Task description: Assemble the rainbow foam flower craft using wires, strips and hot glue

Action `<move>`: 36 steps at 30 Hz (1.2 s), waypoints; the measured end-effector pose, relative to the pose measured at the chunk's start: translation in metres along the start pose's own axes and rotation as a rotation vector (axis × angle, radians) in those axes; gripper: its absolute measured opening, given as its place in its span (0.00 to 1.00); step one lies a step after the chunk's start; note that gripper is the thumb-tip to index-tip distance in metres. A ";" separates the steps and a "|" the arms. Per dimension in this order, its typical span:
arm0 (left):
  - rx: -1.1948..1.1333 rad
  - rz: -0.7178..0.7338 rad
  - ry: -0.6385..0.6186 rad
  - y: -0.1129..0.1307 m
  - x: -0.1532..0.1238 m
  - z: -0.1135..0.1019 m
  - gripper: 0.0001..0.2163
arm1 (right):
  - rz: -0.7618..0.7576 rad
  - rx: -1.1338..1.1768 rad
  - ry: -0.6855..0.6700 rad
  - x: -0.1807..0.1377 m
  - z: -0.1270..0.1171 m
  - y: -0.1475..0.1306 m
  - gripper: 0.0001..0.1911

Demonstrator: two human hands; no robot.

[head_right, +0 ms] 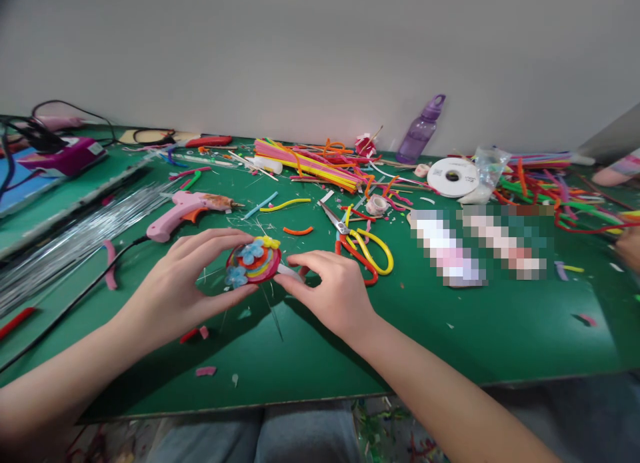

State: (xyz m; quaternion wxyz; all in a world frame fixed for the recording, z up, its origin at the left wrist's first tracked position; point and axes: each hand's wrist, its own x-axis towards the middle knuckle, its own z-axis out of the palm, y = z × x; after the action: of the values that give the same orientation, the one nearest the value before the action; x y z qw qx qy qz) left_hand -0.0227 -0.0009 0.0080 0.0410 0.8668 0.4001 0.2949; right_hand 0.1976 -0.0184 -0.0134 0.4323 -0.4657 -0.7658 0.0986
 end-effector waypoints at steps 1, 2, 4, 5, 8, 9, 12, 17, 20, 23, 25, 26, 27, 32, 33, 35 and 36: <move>0.001 -0.001 0.001 0.000 0.000 0.000 0.21 | -0.010 0.001 0.012 0.000 -0.002 0.000 0.10; 0.003 -0.003 0.001 0.000 0.000 0.000 0.21 | -0.025 0.002 0.025 0.000 -0.004 0.000 0.10; 0.005 -0.007 0.000 0.000 0.000 0.000 0.21 | -0.067 0.001 0.052 -0.002 -0.007 0.000 0.07; 0.004 -0.008 0.000 0.000 0.000 0.000 0.21 | -0.089 0.000 0.060 -0.002 -0.007 0.001 0.06; -0.003 -0.006 0.003 0.000 0.000 0.000 0.21 | -0.133 -0.008 0.059 -0.004 -0.007 0.001 0.03; -0.004 -0.005 0.003 0.000 0.000 0.000 0.21 | -0.139 -0.010 0.055 -0.004 -0.006 0.001 0.03; -0.001 -0.009 0.000 0.000 0.000 0.000 0.21 | -0.142 -0.008 0.048 -0.003 -0.003 0.002 0.04; 0.002 -0.010 -0.005 0.000 0.000 0.000 0.20 | -0.123 -0.009 0.031 -0.002 -0.001 0.002 0.04; 0.001 -0.008 -0.005 0.000 0.000 0.000 0.21 | -0.115 -0.011 0.021 -0.002 0.000 0.001 0.05; -0.004 -0.006 -0.003 0.000 0.001 0.000 0.21 | -0.109 -0.024 0.012 -0.002 0.000 0.000 0.05; -0.007 -0.007 -0.002 0.000 0.001 0.000 0.21 | -0.108 -0.031 0.010 -0.001 0.000 0.000 0.06; -0.008 -0.007 -0.002 0.000 0.001 0.000 0.21 | -0.108 -0.032 0.011 -0.001 0.001 0.000 0.06; -0.010 -0.007 -0.002 0.000 0.001 0.000 0.21 | -0.110 -0.033 0.012 -0.001 0.001 0.000 0.06; -0.008 -0.007 -0.004 0.000 0.001 0.001 0.21 | -0.121 -0.039 0.019 -0.001 0.001 0.000 0.05; -0.006 -0.005 -0.005 0.000 0.001 0.001 0.21 | -0.123 -0.041 0.019 -0.001 0.001 0.000 0.05; -0.002 -0.001 -0.006 0.000 0.001 0.002 0.21 | -0.124 -0.044 0.016 -0.001 0.002 0.000 0.06; 0.000 -0.001 -0.006 0.000 0.001 0.002 0.21 | -0.123 -0.045 0.014 0.000 0.002 0.000 0.06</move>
State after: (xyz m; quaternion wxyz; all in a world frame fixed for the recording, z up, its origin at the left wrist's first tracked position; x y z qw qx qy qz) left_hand -0.0214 -0.0003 0.0070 0.0424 0.8675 0.4002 0.2923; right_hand 0.1964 -0.0183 -0.0147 0.4321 -0.4282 -0.7920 0.0515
